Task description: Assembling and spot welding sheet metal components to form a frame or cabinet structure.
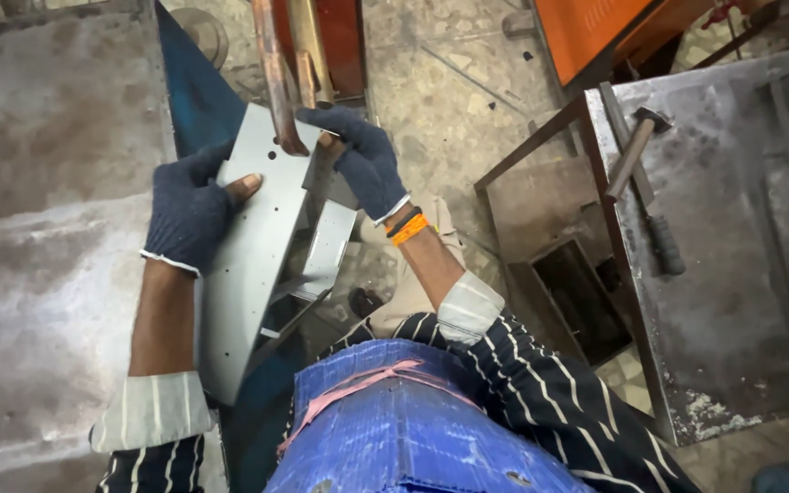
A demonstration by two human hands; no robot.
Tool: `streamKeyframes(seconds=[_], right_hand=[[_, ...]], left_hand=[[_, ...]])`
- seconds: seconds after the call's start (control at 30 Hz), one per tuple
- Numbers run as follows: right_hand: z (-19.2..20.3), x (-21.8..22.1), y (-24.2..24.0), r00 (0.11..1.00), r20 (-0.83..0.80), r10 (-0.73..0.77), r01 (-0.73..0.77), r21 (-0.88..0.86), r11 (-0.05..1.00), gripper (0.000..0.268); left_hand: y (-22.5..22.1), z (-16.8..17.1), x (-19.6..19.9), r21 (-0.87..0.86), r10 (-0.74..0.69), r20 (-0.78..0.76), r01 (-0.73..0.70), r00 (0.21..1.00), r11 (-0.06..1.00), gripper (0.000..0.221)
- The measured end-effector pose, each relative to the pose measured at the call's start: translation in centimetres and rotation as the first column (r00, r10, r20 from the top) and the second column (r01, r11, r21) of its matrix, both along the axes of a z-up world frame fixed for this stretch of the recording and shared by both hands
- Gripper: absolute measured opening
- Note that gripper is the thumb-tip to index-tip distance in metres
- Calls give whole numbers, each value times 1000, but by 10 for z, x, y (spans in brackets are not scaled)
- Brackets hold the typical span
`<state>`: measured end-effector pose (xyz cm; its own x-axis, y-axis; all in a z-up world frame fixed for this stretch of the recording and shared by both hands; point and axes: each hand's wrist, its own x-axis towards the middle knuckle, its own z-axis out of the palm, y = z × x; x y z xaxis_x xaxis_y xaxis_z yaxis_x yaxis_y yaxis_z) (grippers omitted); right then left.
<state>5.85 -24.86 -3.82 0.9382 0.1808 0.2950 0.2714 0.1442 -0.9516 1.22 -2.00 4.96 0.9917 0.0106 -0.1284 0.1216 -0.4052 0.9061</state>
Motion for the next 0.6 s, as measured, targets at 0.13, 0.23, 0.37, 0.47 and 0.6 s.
streamKeyframes(seconds=[0.13, 0.23, 0.37, 0.47, 0.6], right_hand=[[-1, 3, 1, 999, -44, -14, 14, 9, 1000, 34], [-4, 2, 0, 995, 97, 6, -10, 39, 999, 35], [-7, 3, 0, 995, 105, 3, -7, 38, 999, 35], [-12, -1, 2, 997, 77, -6, 2, 49, 999, 34], [-10, -7, 5, 1000, -5, -31, 31, 56, 998, 33]], left_hand=[[4, -6, 5, 40, -26, 70, 23, 997, 999, 47], [4, -8, 2, 66, -34, 81, 28, 996, 997, 47], [0, -1, 1, 84, -27, 65, 21, 997, 996, 47], [-3, -1, 0, 77, 8, 26, -10, 1000, 997, 50], [2, -8, 2, 119, -53, 110, 40, 992, 992, 50]])
